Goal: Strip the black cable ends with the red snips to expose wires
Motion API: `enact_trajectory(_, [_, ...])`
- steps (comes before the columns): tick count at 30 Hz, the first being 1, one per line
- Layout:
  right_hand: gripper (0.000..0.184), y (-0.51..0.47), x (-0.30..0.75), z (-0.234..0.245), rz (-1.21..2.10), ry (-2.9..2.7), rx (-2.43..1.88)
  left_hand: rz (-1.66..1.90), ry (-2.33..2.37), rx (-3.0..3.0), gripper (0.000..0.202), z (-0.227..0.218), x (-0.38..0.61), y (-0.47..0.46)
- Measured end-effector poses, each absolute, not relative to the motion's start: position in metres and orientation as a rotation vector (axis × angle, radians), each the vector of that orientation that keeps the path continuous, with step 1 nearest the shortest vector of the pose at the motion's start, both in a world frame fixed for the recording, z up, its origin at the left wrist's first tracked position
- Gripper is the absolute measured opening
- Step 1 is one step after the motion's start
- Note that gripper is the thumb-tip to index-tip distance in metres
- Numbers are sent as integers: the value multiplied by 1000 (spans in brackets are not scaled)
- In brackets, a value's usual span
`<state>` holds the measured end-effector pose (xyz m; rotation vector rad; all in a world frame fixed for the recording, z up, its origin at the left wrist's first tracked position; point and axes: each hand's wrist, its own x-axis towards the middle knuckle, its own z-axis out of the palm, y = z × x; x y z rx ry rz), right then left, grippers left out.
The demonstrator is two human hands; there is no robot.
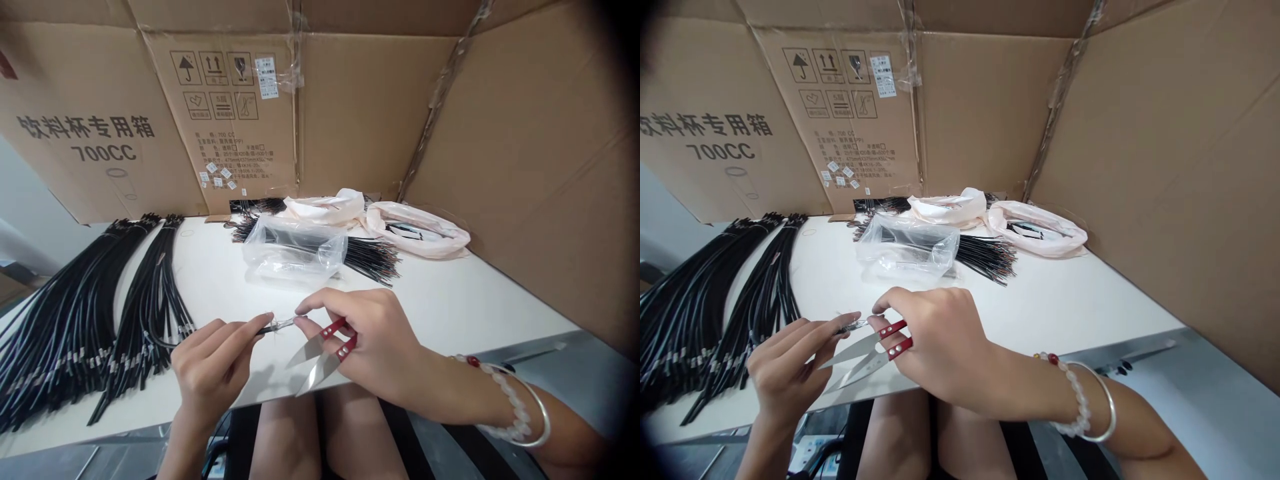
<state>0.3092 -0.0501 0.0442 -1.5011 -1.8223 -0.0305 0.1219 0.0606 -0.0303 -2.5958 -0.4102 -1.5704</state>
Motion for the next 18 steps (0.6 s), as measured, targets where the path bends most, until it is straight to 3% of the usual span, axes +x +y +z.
enact_trajectory(4, [8, -50, 308, 44, -165, -1905, -1412, -1582, -382, -2492, 32, -30, 122, 60])
enact_trajectory(8, [25, -51, 303, 43, -497, -1983, -1165, -1623, -348, -2407, 37, -28, 124, 57])
enact_trajectory(11, [31, -53, 295, 38, -440, -2023, -1072, -1685, -354, -2390, 37, -29, 125, 54])
enact_trajectory(18, [23, -55, 270, 14, -682, -1983, -989, -1930, -541, -2491, 52, -38, 122, 46])
